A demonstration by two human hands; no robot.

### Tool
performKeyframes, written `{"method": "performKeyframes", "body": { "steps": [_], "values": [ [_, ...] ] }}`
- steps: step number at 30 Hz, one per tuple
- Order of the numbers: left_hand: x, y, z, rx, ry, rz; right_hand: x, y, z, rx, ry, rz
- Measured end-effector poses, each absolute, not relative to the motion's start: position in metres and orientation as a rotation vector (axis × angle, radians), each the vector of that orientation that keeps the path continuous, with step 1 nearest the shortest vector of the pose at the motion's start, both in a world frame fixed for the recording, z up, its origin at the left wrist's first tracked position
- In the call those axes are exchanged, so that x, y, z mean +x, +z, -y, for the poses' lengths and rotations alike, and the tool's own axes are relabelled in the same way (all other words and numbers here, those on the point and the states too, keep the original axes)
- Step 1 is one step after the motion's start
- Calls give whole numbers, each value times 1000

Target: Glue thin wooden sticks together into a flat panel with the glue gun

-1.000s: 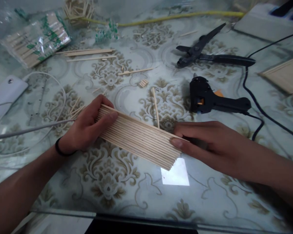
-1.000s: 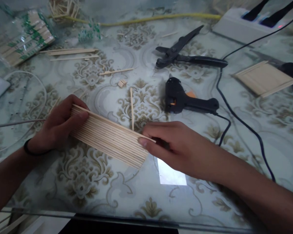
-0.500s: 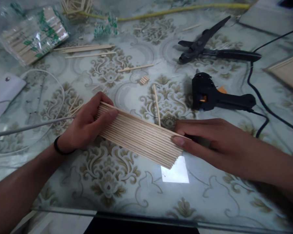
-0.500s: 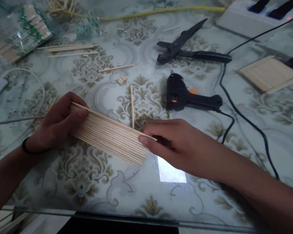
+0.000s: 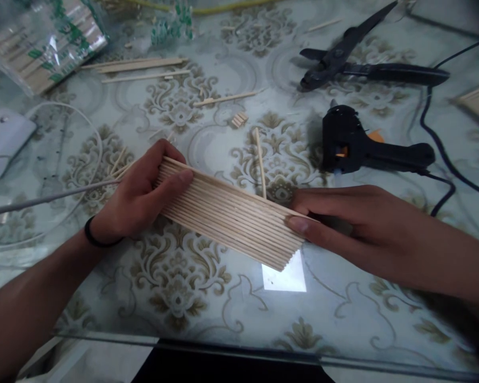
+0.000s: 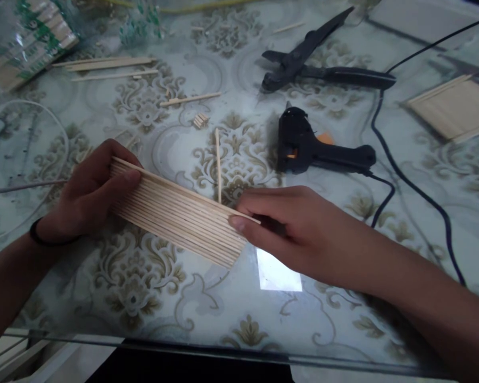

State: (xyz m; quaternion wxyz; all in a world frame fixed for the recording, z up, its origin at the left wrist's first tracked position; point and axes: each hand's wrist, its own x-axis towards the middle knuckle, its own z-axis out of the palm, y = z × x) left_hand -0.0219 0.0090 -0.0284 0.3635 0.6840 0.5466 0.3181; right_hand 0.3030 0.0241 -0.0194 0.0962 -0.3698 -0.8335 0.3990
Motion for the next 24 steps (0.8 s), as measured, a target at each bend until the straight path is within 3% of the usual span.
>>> {"method": "performKeyframes", "body": {
  "steps": [24],
  "values": [
    [-23, -30, -12, 1798, 845, -1361, 299, -15, -25, -1085, 1116, 2492]
  ]
}}
